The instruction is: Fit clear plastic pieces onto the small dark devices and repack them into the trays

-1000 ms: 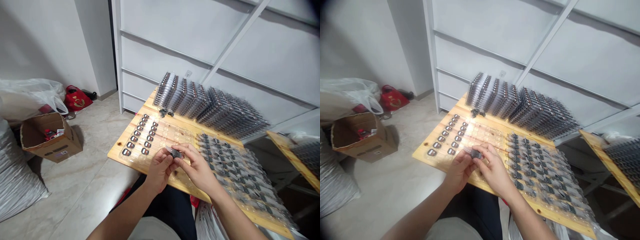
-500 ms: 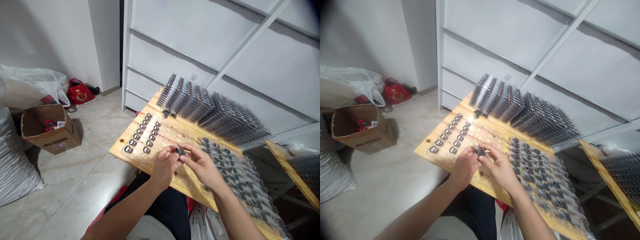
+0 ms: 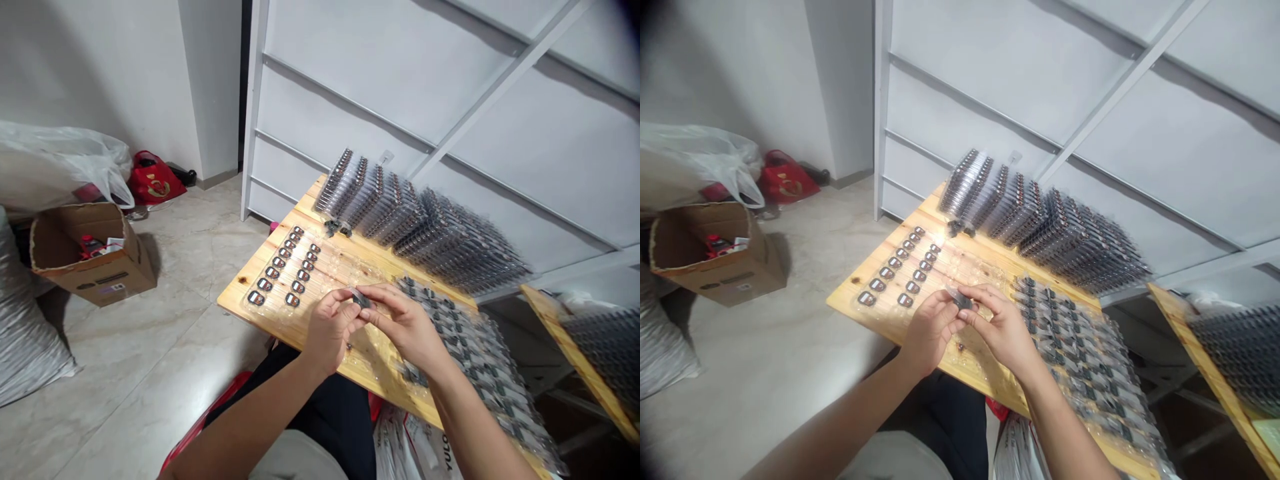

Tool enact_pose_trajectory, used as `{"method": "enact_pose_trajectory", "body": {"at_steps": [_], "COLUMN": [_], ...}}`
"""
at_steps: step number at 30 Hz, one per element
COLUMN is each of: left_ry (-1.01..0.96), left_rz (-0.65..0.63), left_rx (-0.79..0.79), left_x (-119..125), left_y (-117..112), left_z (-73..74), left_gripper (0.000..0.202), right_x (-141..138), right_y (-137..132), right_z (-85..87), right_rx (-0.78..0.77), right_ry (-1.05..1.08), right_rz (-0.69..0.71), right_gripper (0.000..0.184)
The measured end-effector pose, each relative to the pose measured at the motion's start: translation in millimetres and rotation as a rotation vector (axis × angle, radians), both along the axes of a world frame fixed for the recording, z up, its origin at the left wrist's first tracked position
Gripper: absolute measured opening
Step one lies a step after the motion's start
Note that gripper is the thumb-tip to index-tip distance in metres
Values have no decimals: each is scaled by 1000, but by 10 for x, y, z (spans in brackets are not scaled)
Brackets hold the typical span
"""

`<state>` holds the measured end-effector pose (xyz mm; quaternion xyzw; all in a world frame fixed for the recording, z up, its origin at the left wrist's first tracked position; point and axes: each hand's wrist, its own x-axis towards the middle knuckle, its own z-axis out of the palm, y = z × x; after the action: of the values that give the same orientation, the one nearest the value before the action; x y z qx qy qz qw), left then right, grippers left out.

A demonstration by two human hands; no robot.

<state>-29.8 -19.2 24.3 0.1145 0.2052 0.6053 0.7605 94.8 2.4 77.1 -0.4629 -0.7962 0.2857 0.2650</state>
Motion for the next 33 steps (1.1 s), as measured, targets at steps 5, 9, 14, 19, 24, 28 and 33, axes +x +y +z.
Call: {"method": "enact_pose_trajectory", "body": {"at_steps": [5, 9, 14, 19, 24, 28, 33], "left_ry": [11, 19, 30, 30, 43, 76, 116], "left_rz": [-12, -19, -26, -31, -31, -18, -12], "left_rx": [0, 0, 36, 56, 112, 106, 100], "left_x": [-9, -21, -28, -18, -25, -32, 6], "left_y": [1, 6, 34, 110, 177, 192, 172], "left_z": [4, -3, -40, -38, 22, 43, 25], "left_gripper": [32, 31, 30, 32, 33, 37, 36], "right_x": [23, 22, -6, -46, -87, -107, -109], "right_y": [22, 25, 62, 147, 180, 178, 143], "right_z": [23, 47, 94, 155, 215, 248, 256], "right_rx": [-8, 0, -20, -78, -22, 26, 52], "right_ry": [0, -33, -74, -69, -164, -200, -219], "right_rz": [10, -3, -8, -26, -72, -57, -103], "right_gripper": [27, 26, 27, 26, 25, 23, 22]}}
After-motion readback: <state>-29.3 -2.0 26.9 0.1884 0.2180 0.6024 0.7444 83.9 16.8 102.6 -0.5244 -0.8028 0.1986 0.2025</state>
